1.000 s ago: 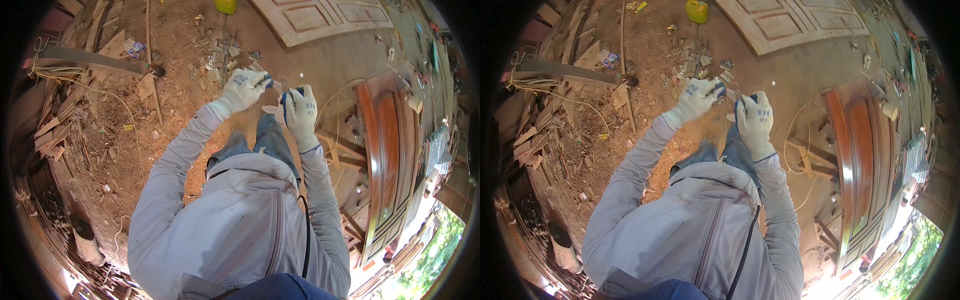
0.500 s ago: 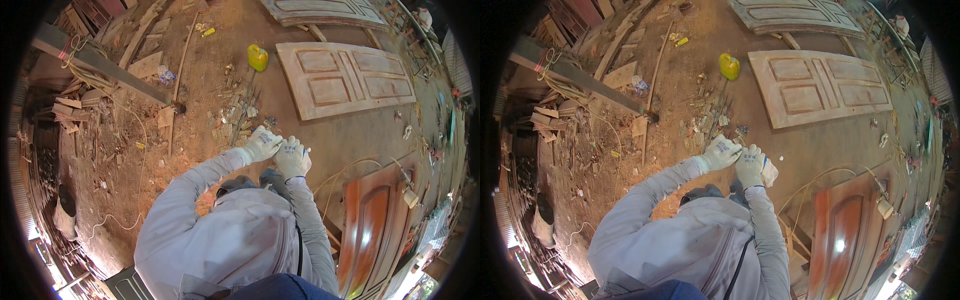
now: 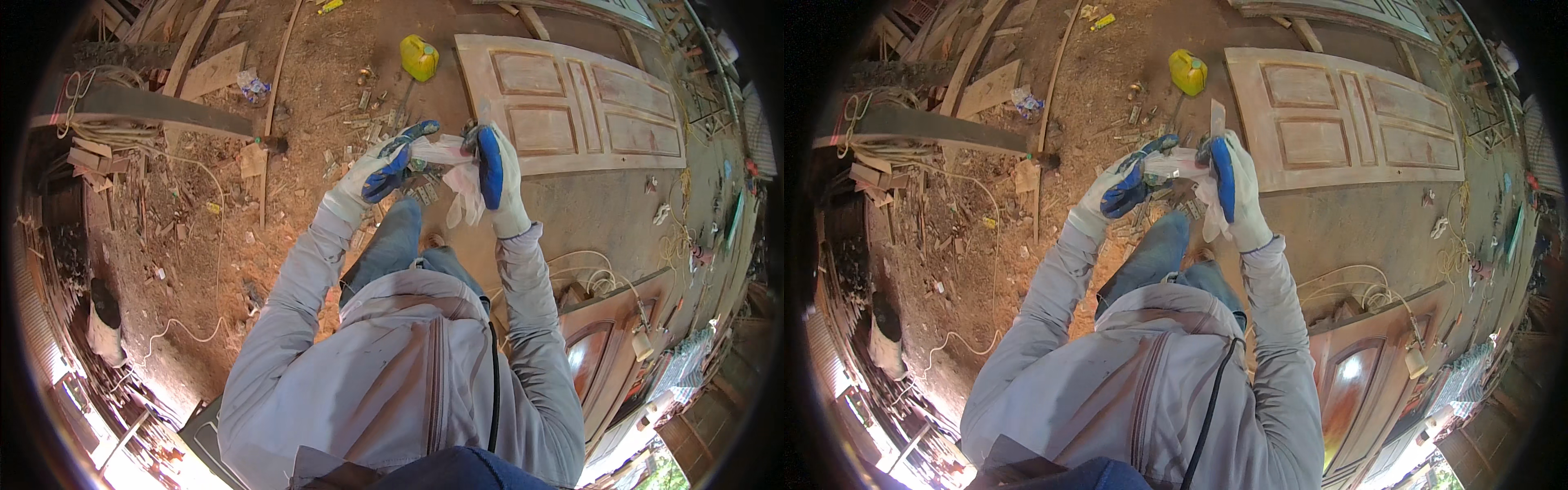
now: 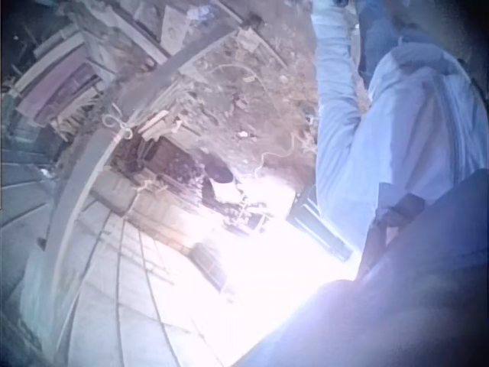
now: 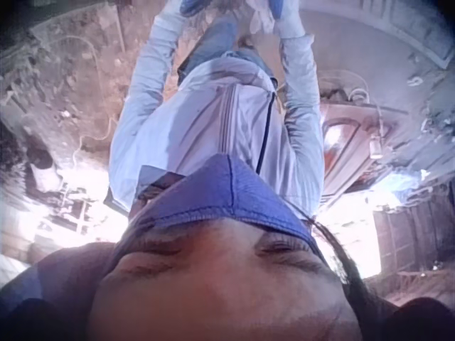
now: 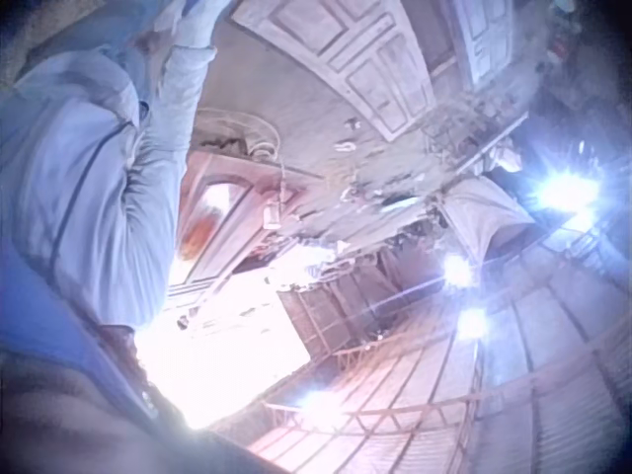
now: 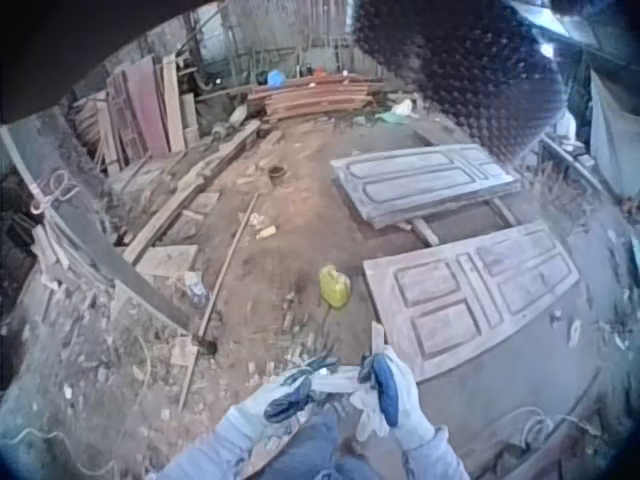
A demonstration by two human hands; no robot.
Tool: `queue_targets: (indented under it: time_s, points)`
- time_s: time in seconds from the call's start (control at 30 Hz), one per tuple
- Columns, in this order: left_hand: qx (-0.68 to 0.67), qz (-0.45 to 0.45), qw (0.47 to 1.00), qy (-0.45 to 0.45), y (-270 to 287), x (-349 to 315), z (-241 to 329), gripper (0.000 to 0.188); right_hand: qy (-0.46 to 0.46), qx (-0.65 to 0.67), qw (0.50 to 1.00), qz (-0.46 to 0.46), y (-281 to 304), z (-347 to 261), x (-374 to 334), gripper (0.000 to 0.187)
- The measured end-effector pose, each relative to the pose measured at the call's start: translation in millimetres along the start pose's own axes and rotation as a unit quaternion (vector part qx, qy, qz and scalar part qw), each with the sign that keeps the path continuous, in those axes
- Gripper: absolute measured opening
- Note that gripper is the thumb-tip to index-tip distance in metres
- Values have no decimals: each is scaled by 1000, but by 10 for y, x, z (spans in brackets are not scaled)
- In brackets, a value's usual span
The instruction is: The person pours liquid from a bottle into a yellow container, then carries the container across a cluttered workshop and places it on the floor. They then pick up a plastic bag and tie it around the container's opening.
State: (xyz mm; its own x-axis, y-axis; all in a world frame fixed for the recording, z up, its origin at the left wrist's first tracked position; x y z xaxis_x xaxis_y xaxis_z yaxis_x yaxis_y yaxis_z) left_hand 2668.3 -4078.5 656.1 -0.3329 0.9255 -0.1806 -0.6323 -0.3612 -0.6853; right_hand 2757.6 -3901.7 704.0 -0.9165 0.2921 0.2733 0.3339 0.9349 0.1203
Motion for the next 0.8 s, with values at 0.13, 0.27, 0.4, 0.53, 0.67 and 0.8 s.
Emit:
queue_targets:
  time_s: [0.13, 0.27, 0.4, 0.53, 0.67, 0.8]
  points:
    - [-155, -64, 985, -46, 186, 201, 161, 64, 119, -129, 984, 12, -158, -13, 524, 23]
    - [-262, -132, 947, -128, 12, 564, 587, 62, -28, 15, 999, -8, -242, 243, 993, 31]
    - [-309, -116, 927, -175, 123, 832, 825, 63, -126, 218, 968, 21, -275, 332, 1374, 31]
    - [-233, -92, 948, -199, 222, 1161, 1141, 59, -24, -21, 997, 63, -17, 525, 1785, 28]
    - [-118, -81, 964, -223, 636, 1447, 1556, 53, -102, 41, 993, 52, 395, 222, 2380, 25]
    - [0, -4, 978, -207, 907, 2128, 1997, 50, -140, -185, 971, -51, 446, -57, 2891, 20]
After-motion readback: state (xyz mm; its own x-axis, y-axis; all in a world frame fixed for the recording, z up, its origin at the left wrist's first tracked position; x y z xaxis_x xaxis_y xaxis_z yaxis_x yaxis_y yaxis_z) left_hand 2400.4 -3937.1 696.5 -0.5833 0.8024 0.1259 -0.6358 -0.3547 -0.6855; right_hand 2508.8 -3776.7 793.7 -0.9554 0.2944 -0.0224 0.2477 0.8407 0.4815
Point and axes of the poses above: each hand's wrist, its own x-axis towards the middle knuckle, its own y-axis out of the back of the hand, z = x × y, the point moved 6 cm from there along x, towards the middle knuckle, and after that the axes turned 6 degrees about -z, right-handed, at the moved point
